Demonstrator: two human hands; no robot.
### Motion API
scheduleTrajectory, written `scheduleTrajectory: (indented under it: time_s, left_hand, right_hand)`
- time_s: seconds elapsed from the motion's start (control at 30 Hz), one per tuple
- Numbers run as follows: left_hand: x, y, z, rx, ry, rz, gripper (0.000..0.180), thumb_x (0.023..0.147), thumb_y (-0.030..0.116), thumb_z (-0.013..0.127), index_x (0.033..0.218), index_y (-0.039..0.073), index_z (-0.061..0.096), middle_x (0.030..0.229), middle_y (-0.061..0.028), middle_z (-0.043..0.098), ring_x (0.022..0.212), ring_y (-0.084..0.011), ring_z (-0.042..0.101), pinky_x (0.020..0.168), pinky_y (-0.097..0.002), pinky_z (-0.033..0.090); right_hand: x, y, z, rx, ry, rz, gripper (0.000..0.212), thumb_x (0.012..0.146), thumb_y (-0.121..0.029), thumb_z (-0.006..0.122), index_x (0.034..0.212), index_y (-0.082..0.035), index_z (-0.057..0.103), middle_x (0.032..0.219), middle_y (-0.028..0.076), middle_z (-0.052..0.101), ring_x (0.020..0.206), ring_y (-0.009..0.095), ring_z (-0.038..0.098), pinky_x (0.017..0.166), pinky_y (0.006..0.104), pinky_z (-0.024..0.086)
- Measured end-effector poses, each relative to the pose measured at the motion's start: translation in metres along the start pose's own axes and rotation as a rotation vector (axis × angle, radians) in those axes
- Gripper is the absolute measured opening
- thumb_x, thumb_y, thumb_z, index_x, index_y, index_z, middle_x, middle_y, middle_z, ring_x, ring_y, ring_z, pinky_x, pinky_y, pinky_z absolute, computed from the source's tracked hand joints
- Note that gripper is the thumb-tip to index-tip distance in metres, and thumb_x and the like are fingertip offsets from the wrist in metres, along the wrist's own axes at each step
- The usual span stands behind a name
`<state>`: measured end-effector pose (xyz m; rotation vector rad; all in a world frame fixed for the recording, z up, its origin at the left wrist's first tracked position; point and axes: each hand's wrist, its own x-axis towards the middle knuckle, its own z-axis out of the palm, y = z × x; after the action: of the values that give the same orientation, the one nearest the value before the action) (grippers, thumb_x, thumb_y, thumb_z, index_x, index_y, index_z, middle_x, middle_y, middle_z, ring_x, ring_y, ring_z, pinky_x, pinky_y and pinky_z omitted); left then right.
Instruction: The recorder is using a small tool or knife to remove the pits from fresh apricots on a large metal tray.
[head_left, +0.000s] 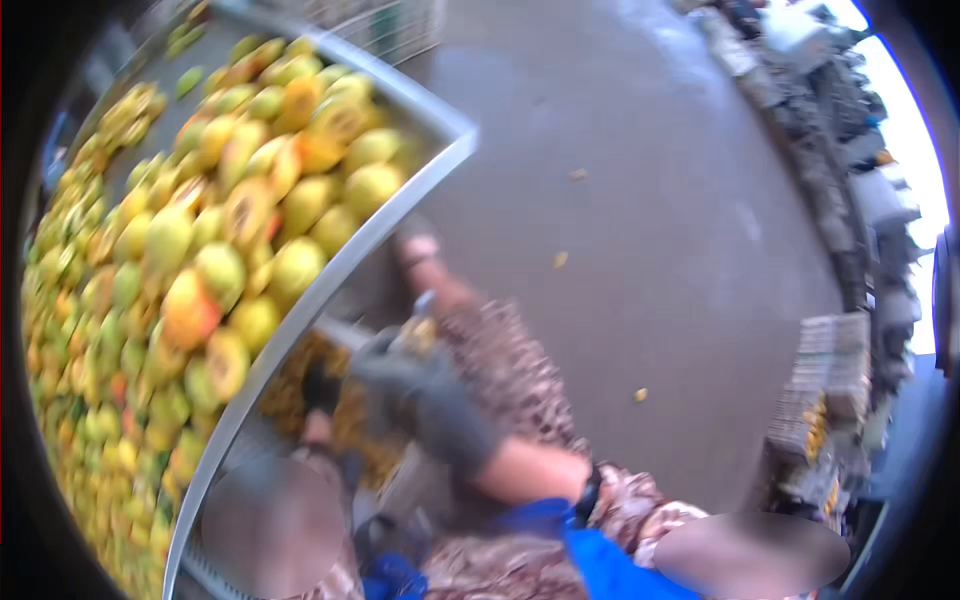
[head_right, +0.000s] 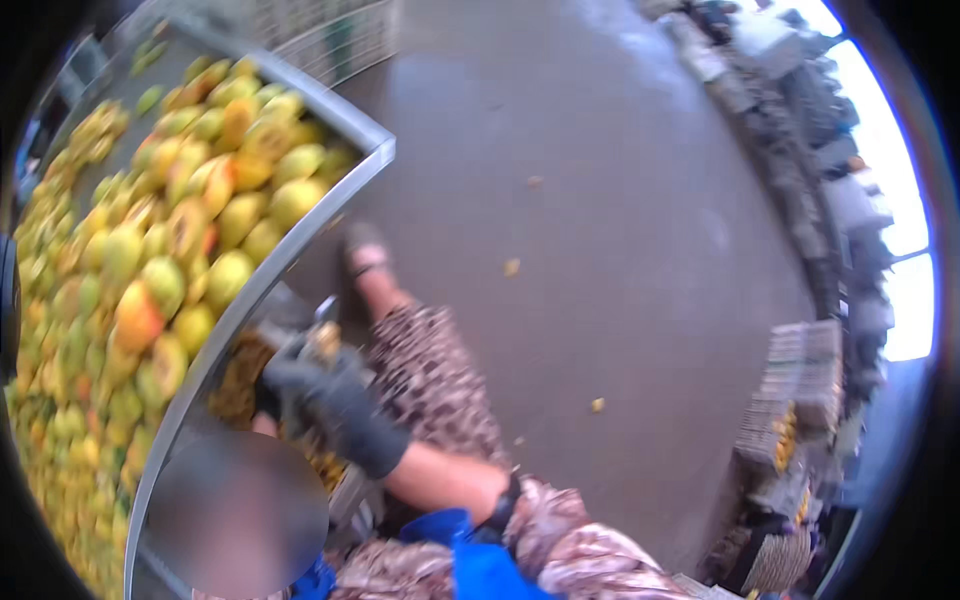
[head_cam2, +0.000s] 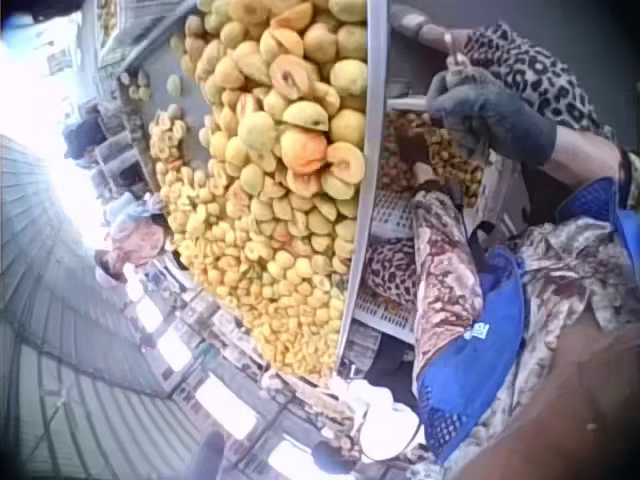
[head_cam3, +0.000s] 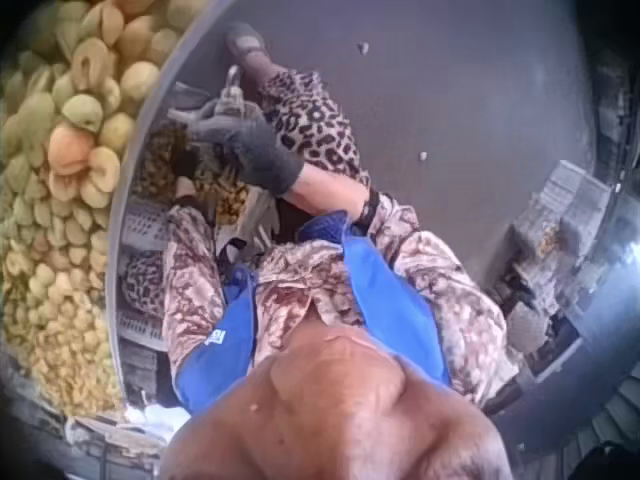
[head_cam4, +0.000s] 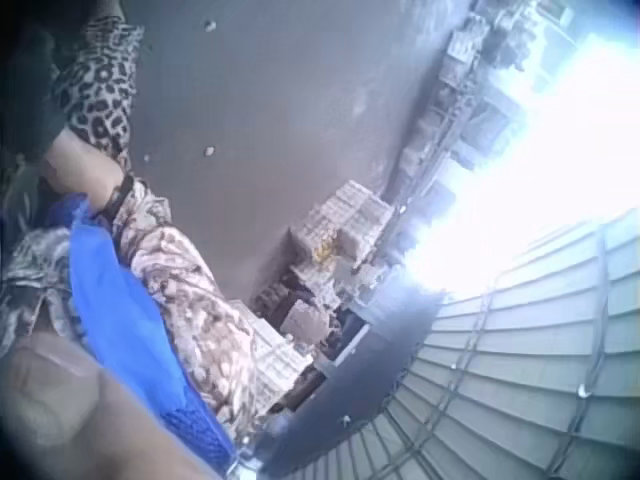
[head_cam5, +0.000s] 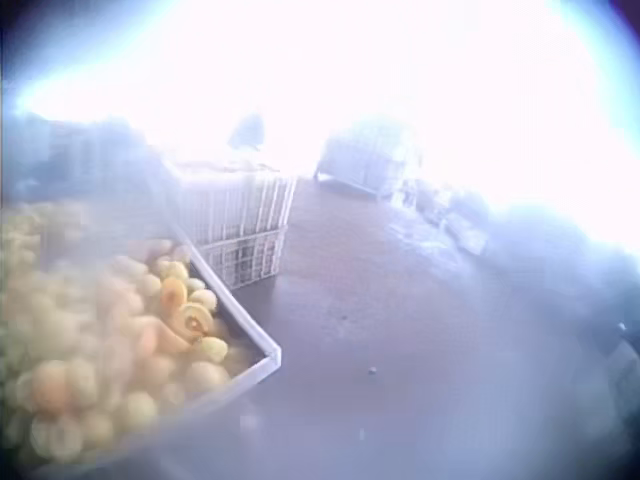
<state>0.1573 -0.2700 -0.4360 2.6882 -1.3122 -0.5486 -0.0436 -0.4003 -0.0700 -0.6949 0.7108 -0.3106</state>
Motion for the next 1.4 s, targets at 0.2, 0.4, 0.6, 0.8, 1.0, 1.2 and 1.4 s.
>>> scheduleTrajectory:
  time_s: [0.2,0.4,0.6,0.8,1.0,1.2,1.4]
  left_hand:
    - [0.038,0.040,0.035,0.025,-0.060,-0.032,0.029,0.091,0.022,0.059,0.112,0.005,0.067,0.108,-0.0192,0.068,0.098,-0.0340,0.066,0.085,-0.0412,0.052]
    - [0.008,0.042,-0.022,-0.280,-0.001,-0.054,0.027,0.090,0.017,0.059,0.112,0.004,0.066,0.109,-0.0190,0.067,0.100,-0.0329,0.065,0.087,-0.0390,0.052]
    - [-0.102,0.092,-0.145,-1.017,0.084,0.174,0.026,0.089,0.011,0.059,0.112,0.003,0.066,0.110,-0.0188,0.066,0.101,-0.0317,0.064,0.089,-0.0369,0.051]
    - [-0.164,0.130,-0.254,-2.042,-0.193,-0.114,0.032,0.090,0.016,0.062,0.118,0.001,0.060,0.106,-0.0114,0.067,0.094,-0.0247,0.067,0.090,-0.0392,0.056]
    - [-0.208,0.171,-0.318,-2.063,0.093,0.099,0.045,0.103,0.030,0.044,0.132,-0.004,0.049,0.126,-0.0192,0.059,0.113,-0.0313,0.061,0.101,-0.0423,0.049]
    - [-0.219,0.181,-0.322,-1.917,0.235,0.091,0.052,0.105,0.039,0.041,0.134,-0.003,0.048,0.125,-0.0174,0.059,0.115,-0.0285,0.059,0.099,-0.0406,0.049]
    - [-0.223,0.179,-0.318,-1.832,0.347,-0.006,0.046,0.104,0.036,0.043,0.130,-0.001,0.051,0.118,-0.0130,0.062,0.108,-0.0226,0.062,0.096,-0.0341,0.050]
  right_hand:
    - [0.003,-0.007,0.000,0.022,-0.162,0.169,0.010,0.092,-0.020,0.058,0.095,-0.011,0.061,0.070,-0.002,0.056,0.055,0.005,0.052,0.045,0.0201,0.038]
    - [0.011,0.021,-0.004,-0.079,-0.221,0.175,0.011,0.094,-0.022,0.056,0.095,-0.011,0.060,0.074,-0.003,0.057,0.056,0.005,0.052,0.045,0.0190,0.036]
    - [0.011,0.023,-0.015,-0.222,-0.242,-0.050,0.019,0.088,-0.020,0.068,0.101,-0.006,0.063,0.086,0.006,0.063,0.074,0.014,0.060,0.058,0.0286,0.049]
    - [-0.013,0.006,-0.013,0.005,-0.235,-0.069,0.012,0.084,-0.009,0.069,0.083,-0.002,0.059,0.068,0.007,0.061,0.046,0.013,0.056,0.040,0.0257,0.045]
    - [-0.029,0.047,-0.004,-0.763,-0.460,-0.559,0.014,0.077,-0.012,0.068,0.082,0.001,0.065,0.072,0.015,0.067,0.060,0.029,0.064,0.059,0.0384,0.049]
    - [-0.018,0.069,-0.009,-0.821,-0.513,-0.494,0.017,0.075,-0.015,0.069,0.081,0.000,0.066,0.076,0.022,0.065,0.071,0.038,0.066,0.063,0.0423,0.051]
    - [-0.031,0.054,0.002,-0.564,-0.341,-0.631,0.011,0.079,-0.010,0.068,0.087,-0.002,0.066,0.078,0.019,0.067,0.074,0.037,0.068,0.064,0.0416,0.052]
